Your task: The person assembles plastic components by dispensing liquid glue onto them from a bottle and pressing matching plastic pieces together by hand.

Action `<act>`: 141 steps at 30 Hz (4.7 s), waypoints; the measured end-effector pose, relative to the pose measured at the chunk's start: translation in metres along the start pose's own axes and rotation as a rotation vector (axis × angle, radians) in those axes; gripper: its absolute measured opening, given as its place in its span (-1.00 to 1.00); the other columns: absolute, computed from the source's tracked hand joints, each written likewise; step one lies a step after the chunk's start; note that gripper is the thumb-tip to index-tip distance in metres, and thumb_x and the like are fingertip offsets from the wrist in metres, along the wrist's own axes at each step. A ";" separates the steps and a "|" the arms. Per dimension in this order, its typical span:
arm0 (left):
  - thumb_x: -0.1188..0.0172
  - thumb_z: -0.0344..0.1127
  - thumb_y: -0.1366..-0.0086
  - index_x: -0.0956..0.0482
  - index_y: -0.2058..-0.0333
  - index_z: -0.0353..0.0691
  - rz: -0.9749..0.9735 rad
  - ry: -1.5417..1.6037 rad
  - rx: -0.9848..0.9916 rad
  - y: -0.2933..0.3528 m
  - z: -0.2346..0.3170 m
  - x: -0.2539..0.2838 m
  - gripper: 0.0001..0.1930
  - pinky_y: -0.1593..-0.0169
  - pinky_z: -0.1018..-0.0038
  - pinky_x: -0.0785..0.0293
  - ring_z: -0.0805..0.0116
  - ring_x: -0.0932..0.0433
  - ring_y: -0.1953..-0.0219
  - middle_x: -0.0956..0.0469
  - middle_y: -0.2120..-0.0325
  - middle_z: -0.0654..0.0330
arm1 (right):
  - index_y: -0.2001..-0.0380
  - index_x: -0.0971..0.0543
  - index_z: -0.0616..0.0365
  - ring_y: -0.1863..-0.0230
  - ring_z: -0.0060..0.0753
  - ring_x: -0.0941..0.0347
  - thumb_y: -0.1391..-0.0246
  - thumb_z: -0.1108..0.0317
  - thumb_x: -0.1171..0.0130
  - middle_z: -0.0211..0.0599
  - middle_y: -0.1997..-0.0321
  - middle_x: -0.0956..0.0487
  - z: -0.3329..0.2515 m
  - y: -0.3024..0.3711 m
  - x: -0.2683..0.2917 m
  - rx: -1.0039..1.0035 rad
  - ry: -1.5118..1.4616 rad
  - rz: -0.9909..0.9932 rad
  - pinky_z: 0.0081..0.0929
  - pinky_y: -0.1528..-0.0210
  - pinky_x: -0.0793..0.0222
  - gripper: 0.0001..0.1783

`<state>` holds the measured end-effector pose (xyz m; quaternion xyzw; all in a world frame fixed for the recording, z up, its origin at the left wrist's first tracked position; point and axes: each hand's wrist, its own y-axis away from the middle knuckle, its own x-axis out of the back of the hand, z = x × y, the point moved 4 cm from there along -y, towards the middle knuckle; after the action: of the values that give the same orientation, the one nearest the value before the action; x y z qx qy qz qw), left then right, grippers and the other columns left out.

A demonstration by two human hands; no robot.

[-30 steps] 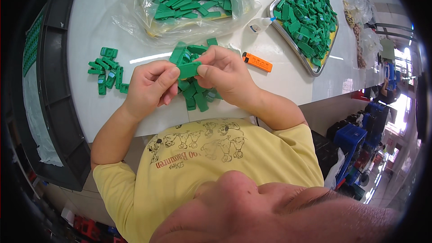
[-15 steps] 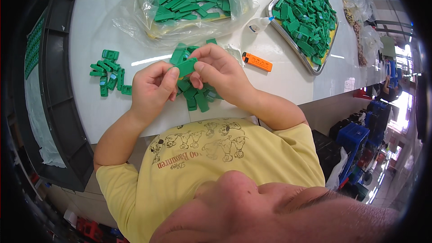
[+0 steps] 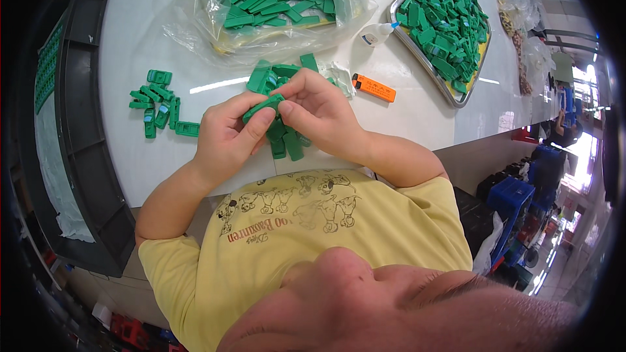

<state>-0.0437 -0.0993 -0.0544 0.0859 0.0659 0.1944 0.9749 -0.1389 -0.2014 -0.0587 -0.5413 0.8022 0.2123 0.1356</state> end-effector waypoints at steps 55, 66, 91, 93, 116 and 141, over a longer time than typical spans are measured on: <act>-0.01 -0.33 -0.20 -0.48 0.35 -0.39 0.067 -0.159 -0.113 -0.007 -0.011 0.004 -0.79 0.59 0.66 -0.25 0.56 -0.33 0.65 -0.41 0.63 0.26 | 0.27 -0.34 0.31 0.32 -0.64 -0.42 0.01 0.56 0.04 -0.35 0.38 -0.45 0.001 -0.005 0.003 0.070 0.142 -0.030 -0.67 0.28 -0.36 -0.82; 0.02 -0.34 -0.21 -0.49 0.38 -0.39 0.006 -0.103 0.005 -0.005 -0.008 -0.001 -0.79 0.56 0.65 -0.31 0.55 -0.40 0.61 -0.45 0.59 0.22 | 0.21 -0.39 0.27 0.33 -0.61 -0.36 0.00 0.57 0.05 -0.39 0.38 -0.39 0.006 -0.003 0.004 0.056 0.171 -0.036 -0.66 0.29 -0.32 -0.77; 0.06 -0.41 -0.22 -0.43 0.20 -0.41 0.029 0.236 0.065 0.002 -0.017 0.001 -0.77 0.55 0.67 -0.34 0.53 -0.43 0.53 -0.45 0.45 0.21 | 0.06 -0.36 0.25 0.26 -0.53 -0.42 0.03 0.49 -0.03 -0.21 0.21 -0.38 0.008 -0.003 -0.002 0.062 0.320 -0.095 -0.59 0.31 -0.37 -0.61; 0.04 -0.42 -0.20 -0.43 0.21 -0.41 0.041 0.192 0.065 0.003 -0.018 0.003 -0.78 0.53 0.68 -0.34 0.54 -0.43 0.52 -0.44 0.44 0.22 | 0.06 -0.36 0.25 0.24 -0.50 -0.42 0.04 0.49 -0.03 -0.21 0.21 -0.41 0.006 -0.004 -0.005 0.109 0.344 -0.085 -0.59 0.28 -0.36 -0.60; -0.04 -0.52 -0.06 -0.44 0.26 -0.41 0.225 -0.020 -0.215 -0.001 -0.028 0.007 -0.77 0.29 0.65 -0.36 0.52 -0.39 0.32 -0.42 0.27 0.17 | 0.12 -0.46 0.20 0.12 -0.34 -0.41 0.14 0.56 0.03 -0.16 0.10 -0.47 0.016 -0.012 -0.004 0.350 0.446 0.018 -0.51 0.10 -0.28 -0.60; -0.05 -0.50 -0.01 -0.46 0.29 -0.40 0.212 -0.129 -0.269 -0.001 -0.019 0.006 -0.77 0.31 0.60 -0.37 0.45 -0.42 0.35 -0.45 0.35 0.14 | 0.14 -0.46 0.25 0.09 -0.26 -0.40 0.16 0.58 0.05 -0.10 0.09 -0.46 0.015 -0.011 -0.005 0.419 0.466 -0.013 -0.46 0.08 -0.29 -0.60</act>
<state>-0.0411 -0.0947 -0.0734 -0.0264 -0.0330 0.2974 0.9538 -0.1270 -0.1936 -0.0713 -0.5406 0.8347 -0.0882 0.0580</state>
